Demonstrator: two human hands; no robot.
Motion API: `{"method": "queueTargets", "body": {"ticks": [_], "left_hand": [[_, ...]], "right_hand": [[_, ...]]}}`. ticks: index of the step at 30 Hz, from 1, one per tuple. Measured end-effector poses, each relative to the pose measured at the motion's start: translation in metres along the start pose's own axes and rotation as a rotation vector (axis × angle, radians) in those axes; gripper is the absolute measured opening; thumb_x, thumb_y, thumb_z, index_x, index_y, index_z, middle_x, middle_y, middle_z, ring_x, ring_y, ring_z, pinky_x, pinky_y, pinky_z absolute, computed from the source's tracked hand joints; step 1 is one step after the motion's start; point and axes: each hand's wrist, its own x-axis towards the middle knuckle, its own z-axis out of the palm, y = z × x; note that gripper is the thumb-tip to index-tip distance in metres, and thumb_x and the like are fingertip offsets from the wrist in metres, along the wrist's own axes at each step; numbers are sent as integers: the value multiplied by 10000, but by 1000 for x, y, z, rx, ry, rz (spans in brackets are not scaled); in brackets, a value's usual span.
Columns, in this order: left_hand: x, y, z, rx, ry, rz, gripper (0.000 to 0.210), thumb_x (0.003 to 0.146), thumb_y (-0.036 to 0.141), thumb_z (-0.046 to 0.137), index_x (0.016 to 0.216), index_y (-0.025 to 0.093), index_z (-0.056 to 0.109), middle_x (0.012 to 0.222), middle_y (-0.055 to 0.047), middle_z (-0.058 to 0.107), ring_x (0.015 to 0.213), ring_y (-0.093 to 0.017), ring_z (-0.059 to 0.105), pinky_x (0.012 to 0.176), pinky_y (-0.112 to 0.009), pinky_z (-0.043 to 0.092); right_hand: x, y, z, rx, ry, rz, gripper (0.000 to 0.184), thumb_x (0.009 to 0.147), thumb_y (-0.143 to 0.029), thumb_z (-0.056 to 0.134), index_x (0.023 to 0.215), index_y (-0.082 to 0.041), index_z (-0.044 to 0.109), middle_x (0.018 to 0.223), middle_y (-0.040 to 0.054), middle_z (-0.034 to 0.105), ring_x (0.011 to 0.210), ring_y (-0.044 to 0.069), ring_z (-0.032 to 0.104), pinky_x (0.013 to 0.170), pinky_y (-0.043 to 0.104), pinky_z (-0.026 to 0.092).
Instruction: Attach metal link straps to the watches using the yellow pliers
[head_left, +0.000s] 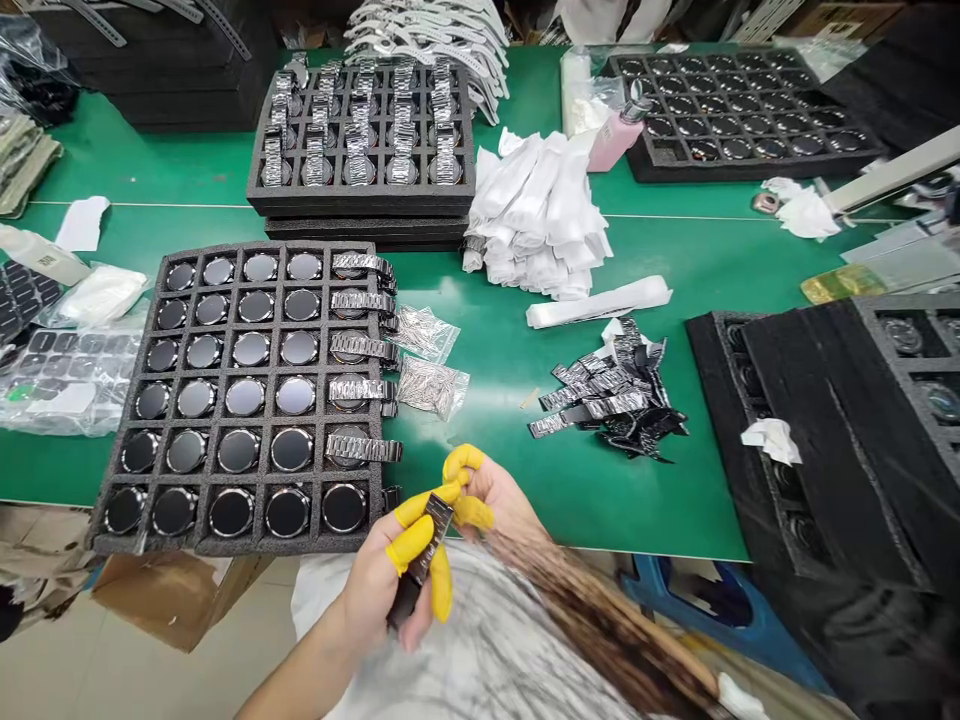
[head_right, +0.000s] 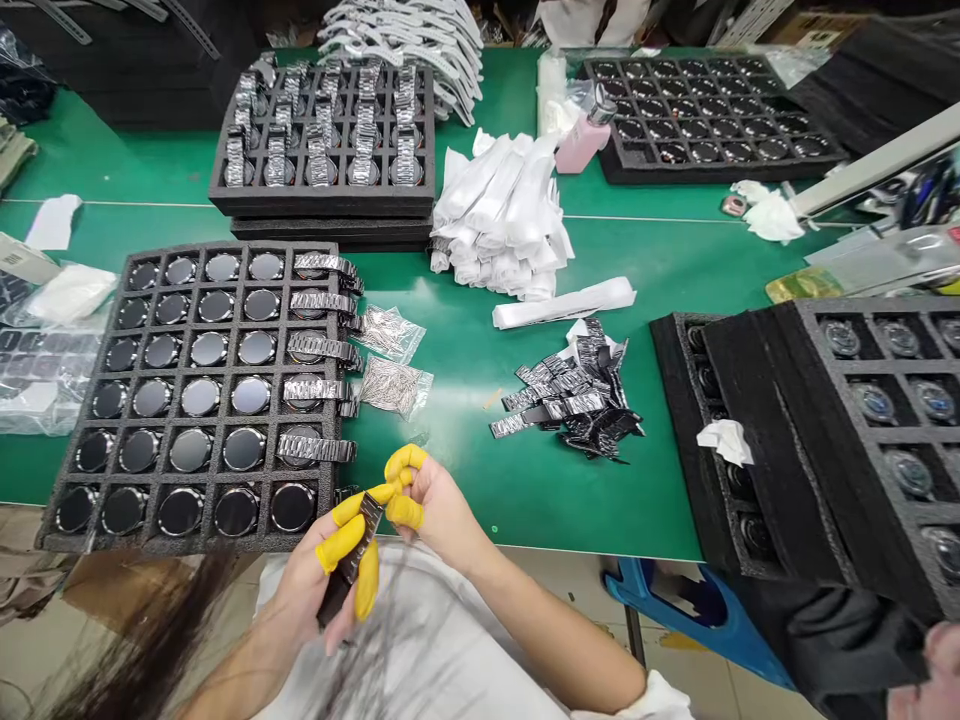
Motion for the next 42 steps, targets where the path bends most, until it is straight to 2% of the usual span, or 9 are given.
{"method": "queueTargets", "body": {"ticks": [3, 7, 9, 11, 13, 15, 21, 36, 42], "left_hand": [[1, 2, 2, 21, -130, 5, 692, 1076, 638, 325, 1455, 137, 614, 446, 34, 596, 197, -104, 385, 249, -176, 284], [-10, 21, 17, 528, -202, 163, 841, 1077, 676, 143, 1327, 124, 726, 597, -60, 689, 438, -190, 644, 495, -322, 594], [-24, 34, 22, 717, -102, 290, 576, 1084, 576, 411, 1392, 182, 695, 1040, -146, 792, 916, -283, 773, 882, -449, 645], [-40, 44, 17, 1077, 139, 499, 453, 1046, 370, 596, 1479, 242, 622, 1346, -151, 703, 1241, -316, 654, 1101, -493, 534], [-56, 48, 2, 1589, 459, 670, 465, 1028, 242, 611, 1492, 225, 599, 1366, -164, 672, 1276, -324, 593, 1101, -508, 505], [-65, 47, -20, 1971, 655, 618, 416, 1027, 221, 591, 1439, 183, 635, 1314, -174, 686, 1230, -332, 590, 1022, -505, 522], [-60, 62, -53, 2412, 460, 351, 201, 952, 278, 681, 1080, 192, 809, 1224, -162, 749, 1164, -351, 602, 895, -486, 508], [-45, 79, -64, 2308, 510, 756, 190, 945, 114, 587, 1055, 178, 727, 953, -72, 776, 886, -277, 707, 789, -405, 597], [-22, 128, 4, 1551, 383, 604, 251, 1045, 247, 581, 1290, 272, 627, 1145, -43, 779, 987, -192, 766, 873, -300, 627]], "right_hand": [[2, 0, -9, -182, -112, -246, 614, 656, -567, 988, 1124, -264, 732, 1067, 59, 713, 813, 162, 670, 631, 248, 564], [0, -12, -9, -371, -384, -505, 212, 902, -499, 826, 949, -292, 827, 1194, 97, 748, 1187, 275, 648, 1000, 451, 535], [-4, -20, -8, -302, -409, -570, 172, 946, -485, 779, 949, -319, 824, 978, 78, 787, 1133, 288, 673, 988, 488, 529], [-8, -28, -9, -211, -360, -575, 134, 965, -472, 760, 983, -350, 815, 784, 45, 765, 972, 274, 705, 901, 473, 546], [-11, -34, -12, -141, -280, -550, 100, 965, -450, 766, 988, -364, 810, 716, 25, 736, 823, 245, 699, 787, 421, 547], [-9, -39, -14, -90, -195, -524, 75, 957, -419, 781, 974, -351, 811, 726, 22, 720, 743, 221, 685, 686, 369, 527], [7, -35, -3, 11, -129, -455, 132, 932, -397, 812, 905, -272, 779, 715, 17, 678, 643, 192, 660, 577, 323, 524], [13, -2, -15, 84, 53, -162, 457, 823, -626, 832, 795, -219, 626, 659, 13, 614, 390, 126, 492, 353, 266, 408], [24, -1, 6, 0, 143, -197, 534, 823, -680, 808, 756, -200, 583, 539, -32, 539, 413, 95, 439, 442, 233, 370]]}}
